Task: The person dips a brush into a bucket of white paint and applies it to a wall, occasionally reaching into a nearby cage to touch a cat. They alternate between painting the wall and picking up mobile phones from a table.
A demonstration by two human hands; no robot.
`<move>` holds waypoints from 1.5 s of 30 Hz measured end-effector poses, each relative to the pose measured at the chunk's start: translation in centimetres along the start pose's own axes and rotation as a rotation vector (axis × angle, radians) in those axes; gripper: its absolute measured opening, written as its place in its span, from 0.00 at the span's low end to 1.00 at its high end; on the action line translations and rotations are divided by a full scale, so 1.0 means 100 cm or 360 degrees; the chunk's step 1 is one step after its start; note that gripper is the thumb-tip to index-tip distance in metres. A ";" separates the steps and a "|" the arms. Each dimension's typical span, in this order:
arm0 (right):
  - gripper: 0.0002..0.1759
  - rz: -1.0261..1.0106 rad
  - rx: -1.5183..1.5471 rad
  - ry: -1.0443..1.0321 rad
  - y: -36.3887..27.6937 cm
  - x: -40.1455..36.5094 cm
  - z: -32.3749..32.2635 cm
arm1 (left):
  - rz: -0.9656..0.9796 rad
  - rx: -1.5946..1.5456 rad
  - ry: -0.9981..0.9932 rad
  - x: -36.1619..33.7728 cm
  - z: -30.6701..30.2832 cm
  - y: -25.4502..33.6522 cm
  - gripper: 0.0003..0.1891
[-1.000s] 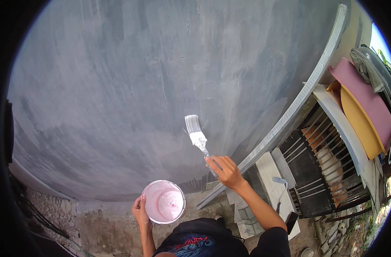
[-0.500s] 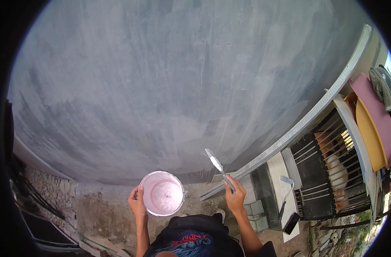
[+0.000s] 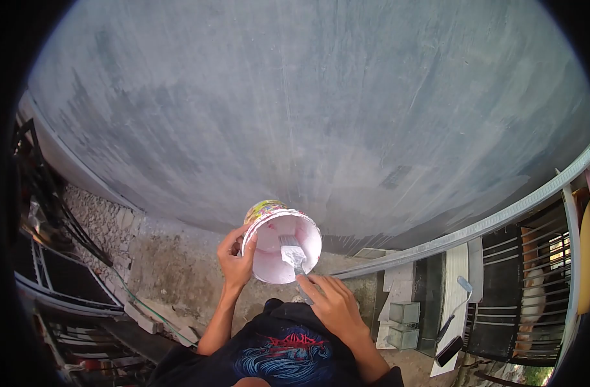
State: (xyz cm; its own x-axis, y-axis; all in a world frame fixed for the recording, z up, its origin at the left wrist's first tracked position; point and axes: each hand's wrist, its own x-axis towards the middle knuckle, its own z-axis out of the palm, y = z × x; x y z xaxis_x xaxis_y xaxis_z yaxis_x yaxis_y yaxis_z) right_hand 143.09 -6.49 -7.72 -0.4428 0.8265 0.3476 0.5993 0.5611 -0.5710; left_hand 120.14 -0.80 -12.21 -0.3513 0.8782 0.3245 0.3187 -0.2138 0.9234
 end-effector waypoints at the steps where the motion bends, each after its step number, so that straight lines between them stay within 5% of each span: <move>1: 0.27 -0.0009 0.0006 -0.0008 -0.003 0.006 0.005 | 0.0091 0.0005 0.0011 0.000 -0.001 -0.001 0.14; 10: 0.28 0.0146 0.0203 -0.0171 -0.002 0.020 0.034 | 0.0184 0.0045 0.0025 -0.003 -0.010 -0.010 0.15; 13: 0.22 0.0205 0.0447 0.0078 0.006 0.017 0.037 | 0.0087 0.0023 0.0055 -0.002 -0.009 -0.017 0.15; 17: 0.14 0.0742 0.0754 0.0528 0.027 -0.010 0.039 | -0.0080 -0.0070 0.0070 0.000 -0.005 -0.023 0.14; 19: 0.12 0.1122 0.1300 0.0896 0.030 -0.017 0.033 | -0.0247 -0.0091 0.0074 0.001 -0.003 -0.026 0.13; 27: 0.10 0.1634 0.2152 0.1161 0.043 -0.084 0.032 | -0.0361 -0.0127 -0.0066 0.007 0.014 -0.028 0.12; 35: 0.15 0.1770 0.2105 0.0535 0.049 -0.130 0.034 | -0.0291 -0.0147 -0.0317 -0.012 0.067 -0.042 0.12; 37: 0.18 0.1950 0.1424 0.0344 0.049 -0.124 0.027 | -0.0432 -0.0163 -0.0340 -0.018 0.082 -0.036 0.12; 45: 0.22 0.1682 0.1472 0.1150 0.095 -0.081 -0.013 | -0.0585 -0.0149 -0.0214 -0.034 0.103 -0.061 0.14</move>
State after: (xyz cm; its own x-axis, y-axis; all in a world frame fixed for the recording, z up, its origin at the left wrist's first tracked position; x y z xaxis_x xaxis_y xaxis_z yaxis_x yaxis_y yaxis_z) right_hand 153.26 -7.82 -15.05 0.4548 0.8088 -0.3727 -0.2986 -0.2558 -0.9195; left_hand 128.48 1.96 -21.10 -0.3066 0.9502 -0.0550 0.1096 0.0926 0.9897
